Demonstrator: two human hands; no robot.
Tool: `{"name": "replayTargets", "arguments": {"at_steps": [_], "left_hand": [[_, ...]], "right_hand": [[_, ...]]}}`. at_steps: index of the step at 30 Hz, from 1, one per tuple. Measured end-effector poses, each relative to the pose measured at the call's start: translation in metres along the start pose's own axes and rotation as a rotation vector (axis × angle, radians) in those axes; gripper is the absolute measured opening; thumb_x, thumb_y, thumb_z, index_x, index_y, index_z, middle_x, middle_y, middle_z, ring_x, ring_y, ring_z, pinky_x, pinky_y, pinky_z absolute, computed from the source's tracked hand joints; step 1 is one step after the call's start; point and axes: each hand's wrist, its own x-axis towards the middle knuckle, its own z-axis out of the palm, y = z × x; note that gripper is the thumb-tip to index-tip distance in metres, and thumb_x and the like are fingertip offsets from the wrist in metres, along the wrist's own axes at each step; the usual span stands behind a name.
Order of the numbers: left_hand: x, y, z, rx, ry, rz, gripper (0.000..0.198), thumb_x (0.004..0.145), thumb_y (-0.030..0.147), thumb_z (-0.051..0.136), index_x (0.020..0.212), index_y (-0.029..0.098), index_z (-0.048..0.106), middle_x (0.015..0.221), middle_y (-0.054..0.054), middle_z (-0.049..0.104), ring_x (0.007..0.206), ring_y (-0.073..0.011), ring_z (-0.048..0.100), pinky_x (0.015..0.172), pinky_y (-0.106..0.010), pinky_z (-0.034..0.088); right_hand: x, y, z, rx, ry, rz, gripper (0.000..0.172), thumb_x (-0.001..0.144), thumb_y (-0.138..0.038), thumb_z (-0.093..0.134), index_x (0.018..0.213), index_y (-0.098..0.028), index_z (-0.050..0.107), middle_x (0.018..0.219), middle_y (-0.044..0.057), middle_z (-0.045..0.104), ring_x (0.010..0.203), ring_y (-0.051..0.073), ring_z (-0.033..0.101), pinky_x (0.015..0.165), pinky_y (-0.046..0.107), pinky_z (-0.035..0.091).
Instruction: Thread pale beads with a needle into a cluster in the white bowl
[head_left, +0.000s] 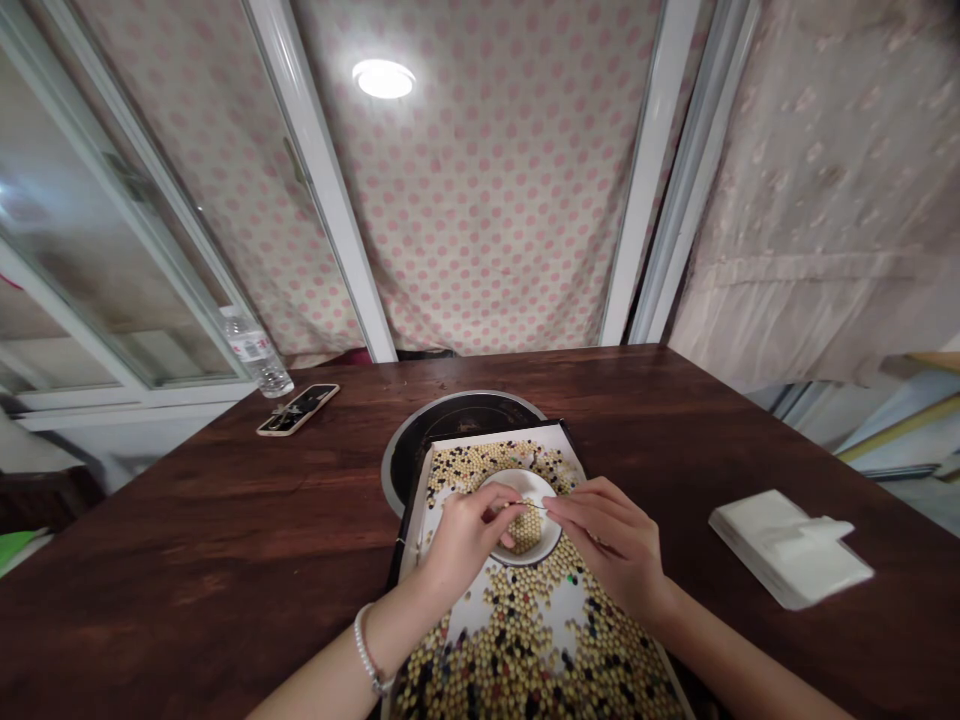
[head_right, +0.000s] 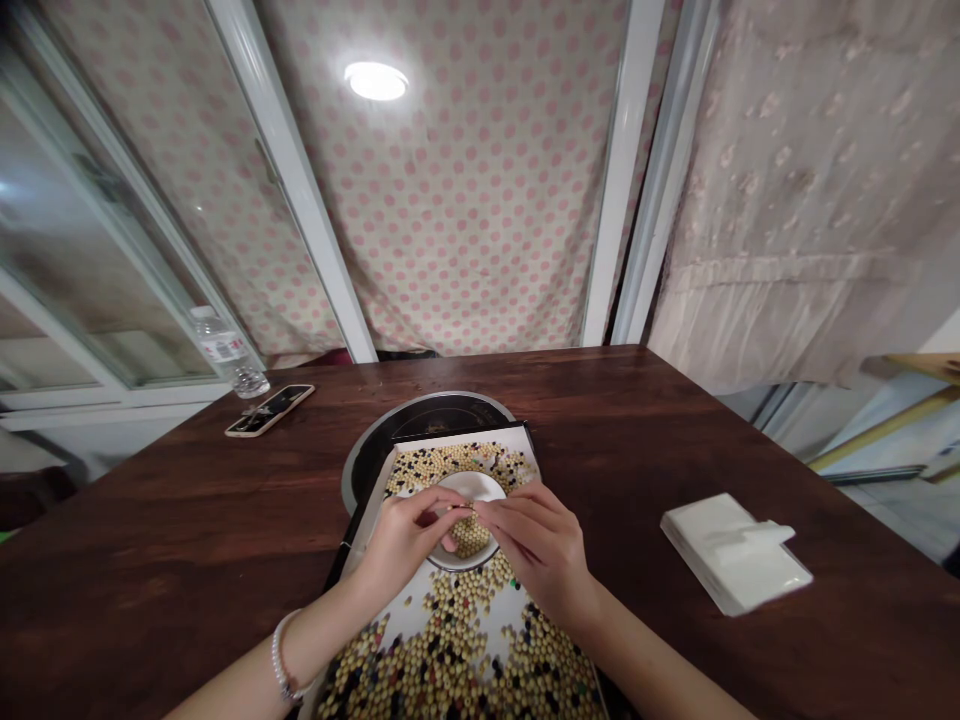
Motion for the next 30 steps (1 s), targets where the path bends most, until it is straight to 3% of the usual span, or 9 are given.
{"name": "replayTargets", "arguments": {"at_steps": [11, 17, 22, 30], "left_hand": [[-0.001, -0.01, 0.0, 0.146, -0.017, 0.105, 0.014, 0.083, 0.026, 0.055, 0.091, 0.019, 0.065, 0.063, 0.001, 0.068, 0.046, -0.0115, 0.064, 0.047, -0.019, 0.049], [-0.002, -0.015, -0.002, 0.271, -0.019, 0.186, 0.018, 0.087, 0.027, 0.05, 0.095, 0.02, 0.065, 0.058, 0.002, 0.065, 0.047, -0.0114, 0.062, 0.052, -0.021, 0.049], [-0.002, -0.014, -0.004, 0.328, -0.052, 0.25, 0.022, 0.086, 0.017, 0.049, 0.1, 0.023, 0.065, 0.082, -0.002, 0.071, 0.05, -0.01, 0.061, 0.055, -0.022, 0.05], [-0.005, -0.008, -0.006, 0.312, -0.12, 0.276, 0.025, 0.089, 0.021, 0.048, 0.109, 0.025, 0.061, 0.09, -0.002, 0.072, 0.05, -0.0094, 0.062, 0.054, -0.021, 0.051]], "right_hand": [[0.001, -0.001, -0.002, -0.079, -0.103, -0.106, 0.049, 0.078, -0.003, 0.06, 0.121, -0.027, 0.056, 0.093, 0.003, 0.071, 0.079, 0.017, 0.061, 0.066, 0.033, 0.053], [0.0, 0.001, -0.002, -0.131, -0.145, -0.127, 0.042, 0.081, -0.006, 0.057, 0.118, -0.025, 0.058, 0.092, 0.003, 0.071, 0.079, 0.017, 0.062, 0.067, 0.032, 0.055], [0.002, 0.0, -0.001, -0.111, -0.163, -0.109, 0.039, 0.081, -0.007, 0.057, 0.115, -0.025, 0.06, 0.09, 0.002, 0.071, 0.079, 0.016, 0.062, 0.067, 0.031, 0.054], [0.002, 0.0, 0.0, -0.073, -0.174, -0.106, 0.038, 0.08, -0.005, 0.058, 0.113, -0.024, 0.061, 0.09, 0.002, 0.071, 0.078, 0.016, 0.061, 0.067, 0.031, 0.054]]}}
